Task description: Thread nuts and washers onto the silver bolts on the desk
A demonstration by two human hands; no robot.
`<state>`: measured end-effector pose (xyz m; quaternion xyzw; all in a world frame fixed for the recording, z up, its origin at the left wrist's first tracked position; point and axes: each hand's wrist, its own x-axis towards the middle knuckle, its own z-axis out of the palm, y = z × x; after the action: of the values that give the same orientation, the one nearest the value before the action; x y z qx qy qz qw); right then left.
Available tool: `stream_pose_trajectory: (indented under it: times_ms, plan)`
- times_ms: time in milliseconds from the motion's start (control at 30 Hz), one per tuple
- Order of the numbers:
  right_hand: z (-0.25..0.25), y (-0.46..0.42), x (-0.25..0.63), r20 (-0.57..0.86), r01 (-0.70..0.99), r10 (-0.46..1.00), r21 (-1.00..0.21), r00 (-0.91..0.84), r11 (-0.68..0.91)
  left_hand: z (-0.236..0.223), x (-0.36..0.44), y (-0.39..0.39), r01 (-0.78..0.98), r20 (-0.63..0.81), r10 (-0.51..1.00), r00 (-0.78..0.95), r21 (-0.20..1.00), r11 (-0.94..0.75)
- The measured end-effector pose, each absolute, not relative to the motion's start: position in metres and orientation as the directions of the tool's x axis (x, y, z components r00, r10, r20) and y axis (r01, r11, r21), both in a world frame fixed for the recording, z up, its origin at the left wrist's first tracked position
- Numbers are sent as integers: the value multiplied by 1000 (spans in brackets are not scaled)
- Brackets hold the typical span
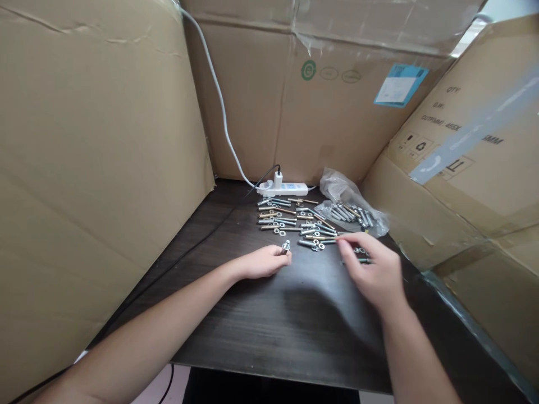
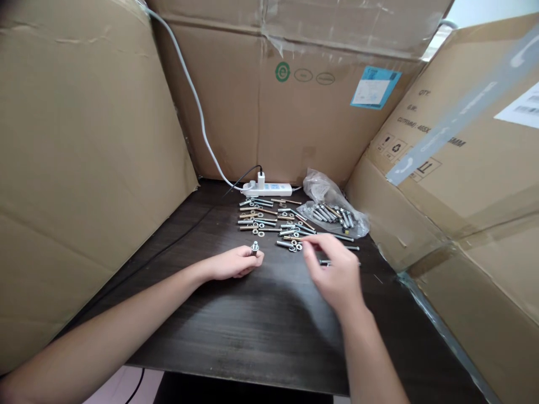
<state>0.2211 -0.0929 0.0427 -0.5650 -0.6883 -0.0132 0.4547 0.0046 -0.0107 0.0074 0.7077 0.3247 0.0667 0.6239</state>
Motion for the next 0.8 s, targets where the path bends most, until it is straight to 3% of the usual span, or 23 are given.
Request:
stream_pose_trajectory:
  times_ms: [133,233,400,800]
  plan:
    - [14,-124,291,410,880,883,-475,228,-7,7,4,-10,374,-322,539,778,927,15]
    - [-20,-140,322,253,877,929,-463,271,-129,6,5,-9,359,-316,526,790,933,21]
    - [-40,-144,329,238,862,934,-493,265,-119,7,6,-9,337,-299,518,801,941,22]
    - [-43,-141,322,258,898,938,-428,232,-105,9,6,-10,357,-307,528,792,934,7]
